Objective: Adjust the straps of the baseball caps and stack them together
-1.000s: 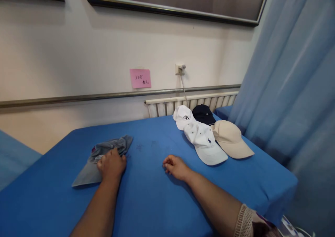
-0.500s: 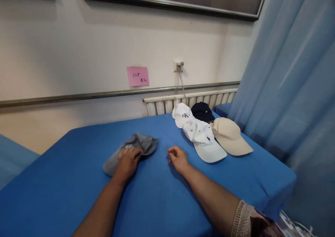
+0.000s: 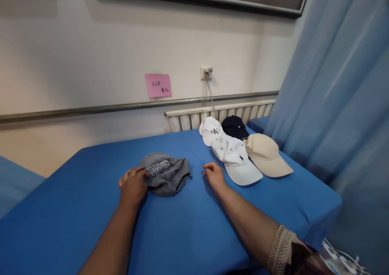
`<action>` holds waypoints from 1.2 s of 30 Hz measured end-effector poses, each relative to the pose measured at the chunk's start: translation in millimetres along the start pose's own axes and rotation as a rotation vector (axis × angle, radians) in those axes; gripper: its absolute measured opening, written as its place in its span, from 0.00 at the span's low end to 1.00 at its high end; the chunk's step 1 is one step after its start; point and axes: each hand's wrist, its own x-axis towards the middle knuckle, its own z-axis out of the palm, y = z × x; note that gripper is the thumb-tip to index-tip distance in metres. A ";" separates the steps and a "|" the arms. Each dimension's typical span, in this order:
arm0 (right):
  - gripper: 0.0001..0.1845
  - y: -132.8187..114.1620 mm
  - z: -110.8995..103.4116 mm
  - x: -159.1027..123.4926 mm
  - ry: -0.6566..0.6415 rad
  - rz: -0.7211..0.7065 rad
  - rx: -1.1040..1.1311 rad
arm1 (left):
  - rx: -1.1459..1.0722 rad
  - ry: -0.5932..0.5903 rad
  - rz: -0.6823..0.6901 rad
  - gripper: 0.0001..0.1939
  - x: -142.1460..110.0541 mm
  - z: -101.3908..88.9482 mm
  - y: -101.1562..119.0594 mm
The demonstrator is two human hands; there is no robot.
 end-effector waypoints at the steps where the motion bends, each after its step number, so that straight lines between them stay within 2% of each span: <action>1: 0.10 0.4 2.4 -2.8 -0.025 -0.006 -0.012 | -0.054 0.015 0.019 0.14 -1.1 -0.4 4.4; 3: 0.09 0.8 5.5 -6.6 -0.069 -0.017 -0.037 | -0.197 -0.028 0.136 0.14 -5.2 -0.4 20.0; 5: 0.09 1.0 6.6 -8.0 -0.106 -0.027 -0.061 | -0.288 -0.150 0.283 0.15 -11.3 0.7 39.2; 8: 0.09 1.7 6.5 -7.1 -0.150 -0.039 -0.093 | -0.258 -0.290 0.412 0.23 -20.9 3.8 61.0; 10: 0.09 2.9 6.3 -5.9 -0.170 -0.048 -0.116 | -0.206 -0.338 0.428 0.23 -24.3 7.1 66.7; 12: 0.10 4.7 6.3 -5.1 -0.186 -0.059 -0.140 | -0.167 -0.362 0.407 0.18 -24.3 11.0 66.5; 15: 0.10 8.0 6.6 -5.2 -0.202 -0.080 -0.174 | -0.190 -0.387 0.370 0.22 -20.3 15.7 61.7; 17: 0.10 9.8 6.7 -5.9 -0.204 -0.095 -0.195 | -0.290 -0.422 0.394 0.21 -18.2 16.4 59.0; 20: 0.10 10.0 6.2 -7.0 -0.196 -0.119 -0.225 | -0.516 -0.512 0.506 0.17 -18.9 13.3 58.8; 24: 0.09 1.7 3.1 -9.9 -0.150 -0.155 -0.271 | -0.733 -0.643 0.578 0.13 -26.6 6.5 68.1; 25: 0.09 -1.6 2.0 -11.5 -0.137 -0.167 -0.289 | -0.761 -0.673 0.587 0.13 -29.0 5.5 71.6; 27: 0.17 -8.4 0.1 -16.3 -0.133 -0.198 -0.355 | -0.789 -0.715 0.602 0.14 -33.0 5.6 77.8; 29: 0.27 -13.4 -0.2 -22.0 -0.177 -0.236 -0.467 | -0.777 -0.718 0.610 0.14 -34.8 9.2 81.4; 30: 0.29 -14.8 0.4 -24.5 -0.214 -0.255 -0.533 | -0.750 -0.701 0.610 0.14 -34.6 12.2 81.7; 33: 0.19 -15.0 5.1 -25.8 -0.283 -0.293 -0.676 | -0.594 -0.564 0.566 0.13 -29.4 24.1 77.6; 36: 0.14 -12.5 11.2 -15.9 -0.178 -0.249 -0.626 | -0.442 -0.357 0.444 0.13 -21.7 34.5 70.0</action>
